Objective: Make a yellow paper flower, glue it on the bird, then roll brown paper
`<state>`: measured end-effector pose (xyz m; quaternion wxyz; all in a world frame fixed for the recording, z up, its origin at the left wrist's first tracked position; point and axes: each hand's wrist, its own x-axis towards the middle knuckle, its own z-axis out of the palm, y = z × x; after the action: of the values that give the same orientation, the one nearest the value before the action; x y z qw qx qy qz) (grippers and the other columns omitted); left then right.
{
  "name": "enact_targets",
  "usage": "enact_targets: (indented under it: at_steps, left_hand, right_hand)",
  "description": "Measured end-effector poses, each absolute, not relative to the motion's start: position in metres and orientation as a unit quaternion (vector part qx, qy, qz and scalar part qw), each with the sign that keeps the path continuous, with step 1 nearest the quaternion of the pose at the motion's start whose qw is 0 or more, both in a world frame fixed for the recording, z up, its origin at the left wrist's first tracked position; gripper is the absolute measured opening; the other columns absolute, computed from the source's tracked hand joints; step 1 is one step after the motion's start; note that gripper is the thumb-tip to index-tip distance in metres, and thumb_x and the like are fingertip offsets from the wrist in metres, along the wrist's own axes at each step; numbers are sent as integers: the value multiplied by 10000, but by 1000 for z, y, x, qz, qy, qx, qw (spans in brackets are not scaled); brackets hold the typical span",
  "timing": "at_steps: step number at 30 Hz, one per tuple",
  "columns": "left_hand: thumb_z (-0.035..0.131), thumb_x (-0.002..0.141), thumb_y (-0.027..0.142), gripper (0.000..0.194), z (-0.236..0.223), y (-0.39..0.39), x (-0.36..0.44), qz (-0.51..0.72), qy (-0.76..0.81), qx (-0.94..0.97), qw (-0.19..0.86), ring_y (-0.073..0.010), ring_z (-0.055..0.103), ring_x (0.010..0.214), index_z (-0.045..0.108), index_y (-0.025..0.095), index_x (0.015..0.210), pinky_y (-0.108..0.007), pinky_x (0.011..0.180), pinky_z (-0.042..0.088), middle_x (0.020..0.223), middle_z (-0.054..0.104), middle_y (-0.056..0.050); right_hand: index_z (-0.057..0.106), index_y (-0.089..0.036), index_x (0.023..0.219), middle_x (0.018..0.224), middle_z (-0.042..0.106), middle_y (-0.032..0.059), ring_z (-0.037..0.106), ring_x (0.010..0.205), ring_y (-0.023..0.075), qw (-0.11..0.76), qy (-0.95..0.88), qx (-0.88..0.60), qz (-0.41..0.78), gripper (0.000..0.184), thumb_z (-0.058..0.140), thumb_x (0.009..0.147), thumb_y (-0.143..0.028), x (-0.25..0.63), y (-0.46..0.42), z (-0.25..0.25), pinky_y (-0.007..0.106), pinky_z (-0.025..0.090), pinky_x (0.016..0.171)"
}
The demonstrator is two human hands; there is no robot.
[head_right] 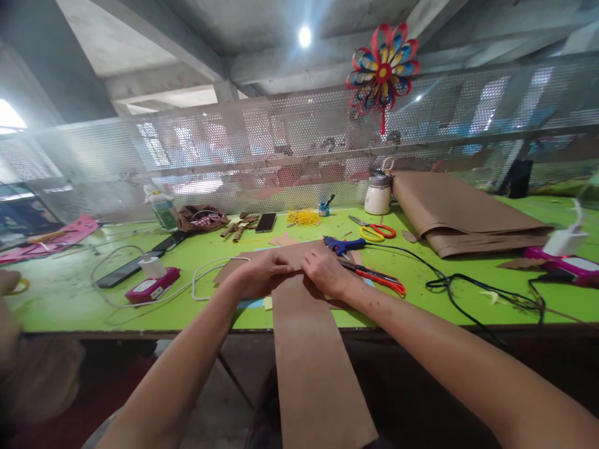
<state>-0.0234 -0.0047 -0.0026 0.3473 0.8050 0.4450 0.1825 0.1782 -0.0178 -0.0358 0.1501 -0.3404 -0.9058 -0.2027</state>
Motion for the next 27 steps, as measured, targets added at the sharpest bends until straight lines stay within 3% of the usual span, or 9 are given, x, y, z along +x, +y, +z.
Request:
enact_targets:
  at_steps: [4,7,9,11,15,23,27]
  left_hand:
    - [589,723,503,408,2,-8,-21,155,446,803,365,-75,371,441,563,120,586,-221,431,244,461,461,20]
    - [586,736,481,383,-1,-7,-20,173,440,800,370,-76,379,442,583,119,609,-219,437,254,459,461,20]
    - [572,751,466,365,-4,-6,-20,195,427,794,386,-74,379,452,605,115,658,-214,441,259,481,467,21]
    - [578,749,449,347,-5,-5,-20,219,404,796,394,-71,381,480,620,108,700,-206,455,268,526,482,20]
    - [560,762,429,340,-1,-6,-18,240,371,817,370,-71,381,531,606,98,697,-196,489,285,580,481,21]
    - [490,814,417,331,-7,-4,-18,220,353,852,319,-99,442,626,626,118,776,-201,553,328,690,552,-6]
    - [488,812,432,360,-8,-2,-21,186,370,843,342,-89,422,536,584,118,665,-204,511,308,566,501,10]
  right_hand:
    - [592,-112,857,880,560,117,466,877,221,196,-902,-356,-146,137,462,814,-122,182,-19,-36,318,368,763]
    - [595,-108,1008,969,578,116,474,956,221,277,-890,-357,-49,277,555,738,-160,182,-16,-30,313,371,825]
    - [600,-121,1033,968,601,96,507,902,195,306,-877,-369,42,301,561,752,-222,181,-12,-24,286,388,782]
    - [640,-132,891,819,618,55,516,737,156,279,-871,-380,136,255,505,811,-333,179,-6,-17,254,387,656]
    - [576,-126,607,541,462,-30,367,519,87,239,-855,-388,247,420,453,824,-464,181,6,-14,220,259,480]
    - [626,-114,679,585,509,-15,414,569,98,306,-839,-350,283,308,538,776,-393,194,9,-29,219,301,530]
    - [633,-111,682,588,523,-3,426,575,105,312,-841,-346,274,287,518,784,-353,198,10,-28,228,319,545]
